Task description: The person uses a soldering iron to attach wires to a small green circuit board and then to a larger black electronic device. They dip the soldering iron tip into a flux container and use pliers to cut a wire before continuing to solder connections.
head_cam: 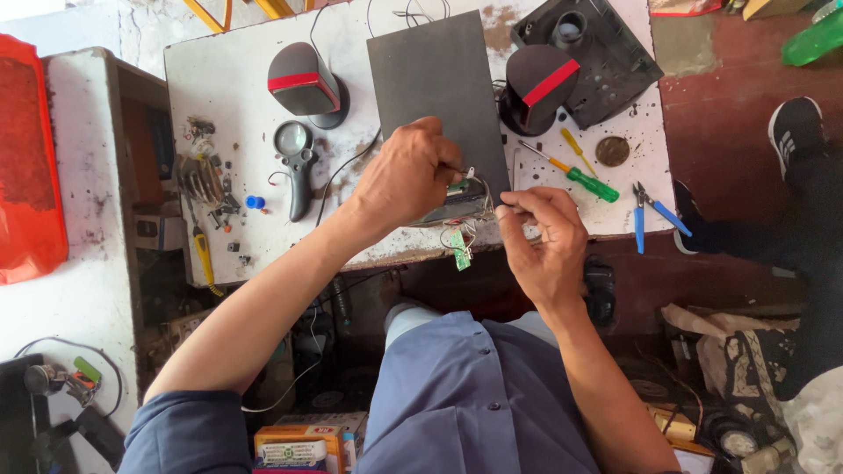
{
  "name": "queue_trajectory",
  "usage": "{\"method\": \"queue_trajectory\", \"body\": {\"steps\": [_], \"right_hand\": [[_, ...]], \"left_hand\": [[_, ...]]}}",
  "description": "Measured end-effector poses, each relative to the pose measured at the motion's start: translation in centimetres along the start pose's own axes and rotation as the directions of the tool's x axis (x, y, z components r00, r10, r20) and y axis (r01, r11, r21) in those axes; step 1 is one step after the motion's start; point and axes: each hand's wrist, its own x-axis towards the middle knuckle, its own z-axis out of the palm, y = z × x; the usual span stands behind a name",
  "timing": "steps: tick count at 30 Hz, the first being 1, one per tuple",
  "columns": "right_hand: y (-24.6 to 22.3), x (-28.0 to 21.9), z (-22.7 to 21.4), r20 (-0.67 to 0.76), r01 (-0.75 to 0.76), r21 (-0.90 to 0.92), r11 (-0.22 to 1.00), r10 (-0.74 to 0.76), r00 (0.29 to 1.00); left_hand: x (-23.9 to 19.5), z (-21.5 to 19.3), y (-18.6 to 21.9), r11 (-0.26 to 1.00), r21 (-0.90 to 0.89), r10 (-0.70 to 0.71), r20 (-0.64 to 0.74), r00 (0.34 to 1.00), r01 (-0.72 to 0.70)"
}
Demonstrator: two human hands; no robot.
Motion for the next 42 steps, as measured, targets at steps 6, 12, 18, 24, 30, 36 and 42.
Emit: {"method": "queue_trajectory", "body": {"steps": [6,12,18,24,30,36,42], "right_hand": [[-0.7,-0.7,0.3,-0.022,0.200,-0.342,0.918,-0.220,0.975],[0.9,-1.3,-0.6,-0.070,0.067,-0.270,0.961,-0.088,0.994],[0.9,-1.4,-1.9,-0.046,-0.120,-0.261,0.958,0.112,0.993],[-0.4,-1.6,0.0,-0.032,0.013,-0.176,0.984,-0.019,0.999],[0.0,-1.7,0.6,-0.128,-0.047,-0.251,0.967,0.015,0.992],[-0.5,-1.8,0.7,-0.070,0.183,-0.323,0.929,-0.216,0.974],[-0.3,-1.3,0.6,-0.084,0.175,-0.332,0.927,-0.214,0.973]], "left_hand": [[-0.2,0.0,-0.4,0.993,-0.104,0.055,-0.003,0.998,-0.055],[0.0,0.2,-1.0,0.985,-0.137,0.106,0.006,0.994,-0.105],[0.1,0.6,-1.2,0.983,-0.161,0.083,-0.017,0.996,-0.084],[0.0,0.5,-1.1,0.980,-0.166,0.108,-0.028,0.994,-0.111],[-0.4,0.4,-1.0,0.979,-0.161,0.114,-0.052,0.992,-0.121],[0.1,0.8,-1.2,0.971,-0.165,0.163,-0.067,0.984,-0.172],[0.1,-0.3,-1.2,0.943,-0.330,-0.032,0.051,0.998,0.047]]}}
